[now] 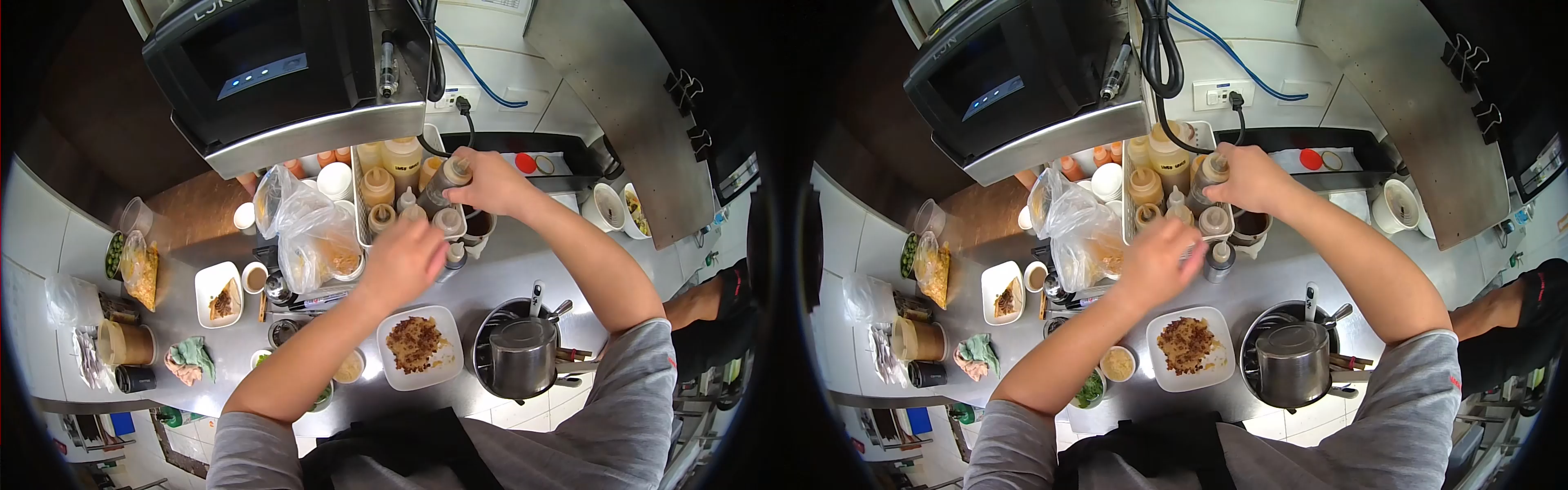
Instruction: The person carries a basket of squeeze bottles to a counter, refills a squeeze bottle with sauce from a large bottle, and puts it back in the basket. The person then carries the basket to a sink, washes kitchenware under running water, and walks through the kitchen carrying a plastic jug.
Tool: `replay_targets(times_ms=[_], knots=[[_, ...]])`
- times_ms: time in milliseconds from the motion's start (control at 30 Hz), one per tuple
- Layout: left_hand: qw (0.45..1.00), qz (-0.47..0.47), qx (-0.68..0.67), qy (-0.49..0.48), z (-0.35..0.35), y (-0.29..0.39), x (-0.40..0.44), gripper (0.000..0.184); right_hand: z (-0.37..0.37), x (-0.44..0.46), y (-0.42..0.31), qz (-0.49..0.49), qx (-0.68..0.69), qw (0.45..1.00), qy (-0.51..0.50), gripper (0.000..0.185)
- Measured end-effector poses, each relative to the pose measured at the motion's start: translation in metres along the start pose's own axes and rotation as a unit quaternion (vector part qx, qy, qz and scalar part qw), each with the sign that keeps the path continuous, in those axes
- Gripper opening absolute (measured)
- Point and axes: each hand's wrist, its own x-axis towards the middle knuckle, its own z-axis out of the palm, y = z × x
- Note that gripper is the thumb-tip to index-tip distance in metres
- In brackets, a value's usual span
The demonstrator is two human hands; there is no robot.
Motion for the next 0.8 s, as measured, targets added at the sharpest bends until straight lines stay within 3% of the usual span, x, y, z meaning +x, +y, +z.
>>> replay_targets(times_ms=[33, 100, 167, 233, 267, 367, 433, 467, 567, 633, 700, 800], knots=[[1.0, -0.001, 0.0, -0.001, -0.004, -0.007, 0.005, 0.007, 0.0, 0.002, -0.003, -0.057, -0.091, 0.994, 0.019, 0.053], [0.994, -0.113, -0.008, 0.009, -0.012, -0.017, 0.007, 0.009, 0.004, 0.006, -0.005, -0.025, -0.09, 0.995, -0.026, 0.059], [0.995, -0.096, -0.009, -0.026, -0.003, -0.019, -0.007, 0.012, 0.017, 0.014, 0.004, -0.044, -0.151, 0.987, -0.034, 0.062], [0.981, -0.023, -0.075, -0.178, 0.018, -0.01, -0.021, 0.021, 0.018, 0.017, -0.006, -0.018, -0.183, 0.98, -0.08, 0.065], [0.976, -0.044, -0.082, -0.198, 0.029, -0.002, -0.023, 0.027, 0.024, 0.021, -0.006, 0.0, -0.205, 0.974, -0.096, 0.063], [0.974, -0.085, -0.066, -0.2, 0.049, 0.025, -0.015, 0.04, 0.035, 0.039, 0.003, -0.001, -0.239, 0.964, -0.118, 0.058], [0.975, -0.107, -0.051, -0.187, 0.058, 0.038, -0.018, 0.046, 0.04, 0.047, 0.015, -0.014, -0.194, 0.956, -0.22, 0.053], [0.98, -0.093, -0.027, -0.175, 0.061, 0.04, -0.017, 0.05, 0.043, 0.044, 0.022, -0.061, -0.158, 0.964, -0.205, 0.046], [0.985, -0.093, 0.005, -0.147, 0.072, 0.037, -0.016, 0.058, 0.038, 0.031, 0.016, -0.071, -0.126, 0.981, -0.127, 0.037], [0.966, -0.171, -0.036, -0.191, 0.077, 0.037, -0.018, 0.06, 0.022, 0.007, 0.01, -0.118, -0.112, 0.987, -0.001, 0.031], [0.967, -0.178, -0.037, -0.18, 0.083, 0.034, -0.023, 0.06, -0.014, -0.016, -0.001, 0.008, -0.24, 0.967, -0.087, 0.031], [0.959, -0.185, -0.051, -0.208, 0.087, 0.023, -0.036, 0.06, -0.02, -0.05, 0.041, 0.031, -0.201, 0.965, -0.167, 0.048]])
